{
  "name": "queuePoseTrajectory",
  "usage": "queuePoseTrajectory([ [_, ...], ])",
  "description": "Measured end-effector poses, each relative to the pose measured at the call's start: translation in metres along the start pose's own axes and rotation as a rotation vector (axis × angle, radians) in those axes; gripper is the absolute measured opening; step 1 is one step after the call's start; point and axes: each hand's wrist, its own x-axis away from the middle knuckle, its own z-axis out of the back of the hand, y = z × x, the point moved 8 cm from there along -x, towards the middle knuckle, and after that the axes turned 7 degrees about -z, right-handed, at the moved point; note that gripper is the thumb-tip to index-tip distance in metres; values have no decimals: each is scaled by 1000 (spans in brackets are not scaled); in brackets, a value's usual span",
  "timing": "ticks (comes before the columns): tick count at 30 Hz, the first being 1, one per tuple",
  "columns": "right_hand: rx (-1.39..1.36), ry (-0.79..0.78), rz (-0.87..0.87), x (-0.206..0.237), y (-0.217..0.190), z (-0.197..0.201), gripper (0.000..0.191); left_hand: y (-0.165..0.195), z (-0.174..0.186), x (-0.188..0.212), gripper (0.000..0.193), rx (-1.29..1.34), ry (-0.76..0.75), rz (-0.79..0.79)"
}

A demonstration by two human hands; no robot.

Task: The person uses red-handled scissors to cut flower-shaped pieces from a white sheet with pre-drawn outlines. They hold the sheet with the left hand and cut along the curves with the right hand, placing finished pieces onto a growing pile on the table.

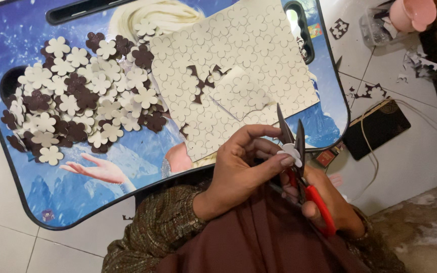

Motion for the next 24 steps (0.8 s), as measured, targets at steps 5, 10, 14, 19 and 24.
queuePoseTrajectory([
  [5, 20, 24, 32, -2, 2, 1, 109, -2, -2, 0, 45, 106, -21, 33],
  [10, 36, 24, 19, -1, 10, 4, 106, -1, 1, 1, 47, 29, 4, 25],
  [14, 6, 29, -6, 3, 13, 5, 104, 7, 2, 0, 46, -38, 31, -73],
  [19, 91, 29, -13, 2, 6, 6, 114, 13, 3, -3, 47, -31, 40, -94],
  [24, 60, 15, -61, 5, -2, 9, 136, 18, 0, -2, 56, -6, -26, -34],
])
